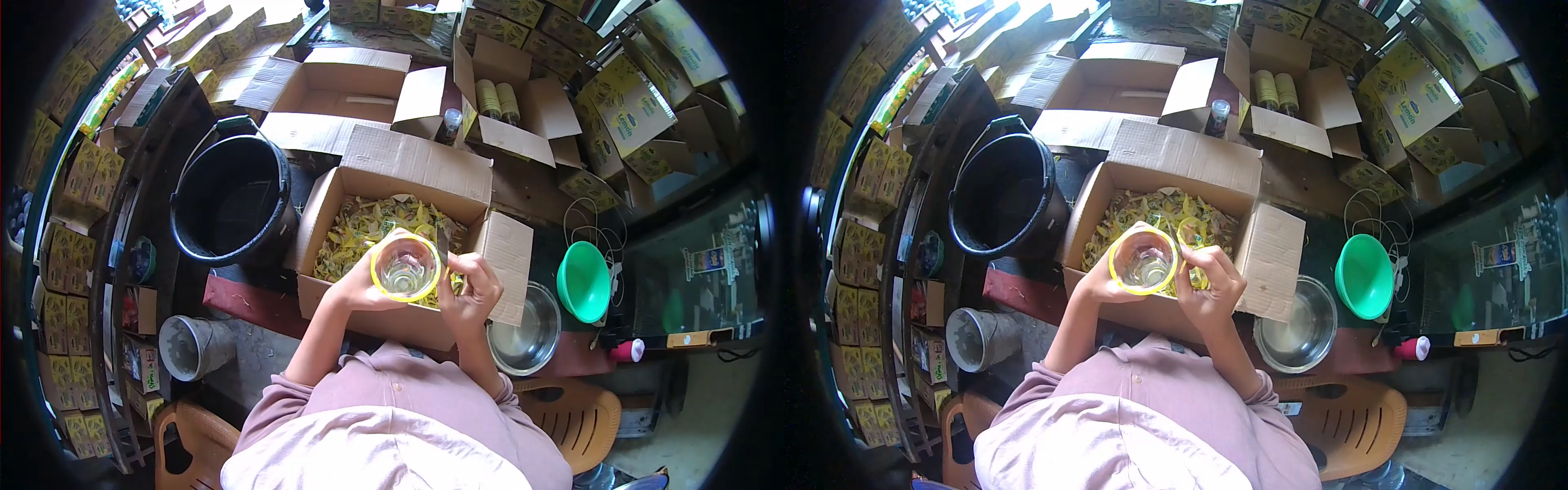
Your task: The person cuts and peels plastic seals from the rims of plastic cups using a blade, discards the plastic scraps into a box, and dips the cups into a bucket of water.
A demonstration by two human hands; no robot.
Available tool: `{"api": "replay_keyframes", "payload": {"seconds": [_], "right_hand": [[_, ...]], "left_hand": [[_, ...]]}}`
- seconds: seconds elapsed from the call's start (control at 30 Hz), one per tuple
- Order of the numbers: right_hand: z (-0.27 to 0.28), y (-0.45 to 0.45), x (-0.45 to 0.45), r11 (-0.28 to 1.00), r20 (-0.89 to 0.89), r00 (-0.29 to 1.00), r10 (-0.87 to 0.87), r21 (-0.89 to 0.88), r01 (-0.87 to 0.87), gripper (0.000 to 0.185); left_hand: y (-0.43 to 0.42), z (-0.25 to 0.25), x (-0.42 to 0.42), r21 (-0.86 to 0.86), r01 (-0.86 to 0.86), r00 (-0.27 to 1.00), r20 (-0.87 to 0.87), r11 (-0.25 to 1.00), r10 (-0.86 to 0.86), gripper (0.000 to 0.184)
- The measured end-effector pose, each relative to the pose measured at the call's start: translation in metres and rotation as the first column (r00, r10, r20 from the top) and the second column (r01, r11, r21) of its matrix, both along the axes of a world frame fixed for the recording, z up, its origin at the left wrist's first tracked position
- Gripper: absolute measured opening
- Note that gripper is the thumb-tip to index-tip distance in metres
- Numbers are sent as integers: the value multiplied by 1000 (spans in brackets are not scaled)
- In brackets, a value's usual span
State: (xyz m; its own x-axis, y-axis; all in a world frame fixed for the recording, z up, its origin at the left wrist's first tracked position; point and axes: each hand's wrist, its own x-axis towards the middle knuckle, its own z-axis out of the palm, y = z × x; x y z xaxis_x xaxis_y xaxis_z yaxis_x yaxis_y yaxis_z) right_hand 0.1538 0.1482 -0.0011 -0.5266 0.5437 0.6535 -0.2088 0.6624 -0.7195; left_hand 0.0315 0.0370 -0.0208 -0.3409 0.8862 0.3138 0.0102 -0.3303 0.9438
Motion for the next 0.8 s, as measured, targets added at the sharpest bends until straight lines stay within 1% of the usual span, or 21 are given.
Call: {"api": "replay_keyframes", "payload": {"seconds": [0.2, 0.3, 0.4, 0.43, 0.53, 0.57, 0.67, 0.77, 0.8], "right_hand": [[-1, 2, -1, 999, 7, 1000, 7, 33, -8, 26], [-2, 3, -1, 999, 23, 1000, 12, 37, -13, 25], [0, 2, -1, 999, 28, 999, -29, 42, 28, 24], [0, 1, -1, 998, 29, 999, -41, 42, 40, 23], [-5, -3, -1, 997, 35, 997, -68, 39, 67, 21], [-8, -4, -1, 997, 38, 996, -75, 37, 74, 20], [-6, -5, 1, 995, 64, 993, -98, 31, 96, 19], [-8, -2, 0, 998, 35, 998, -59, 1, 59, 18], [-8, 0, -1, 999, 27, 999, -47, -15, 48, 18]], "left_hand": [[-1, 3, -4, -29, 41, 996, -76, 999, -43, 64], [-2, -2, -5, -6, 68, 998, -5, 998, -68, 63], [5, -3, 5, 53, -53, 998, -16, 997, 54, 72], [6, -2, 9, 44, -86, 995, 51, 995, 84, 79], [10, -8, 10, 88, -237, 968, -65, 967, 243, 76], [12, -13, 13, 137, -243, 970, 27, 960, 242, 69], [7, -5, 8, 52, -231, 953, -189, 972, 237, 66], [9, -15, 8, 104, -111, 993, -15, 988, 113, 65], [9, -14, 9, 103, -97, 995, 16, 990, 96, 65]]}}
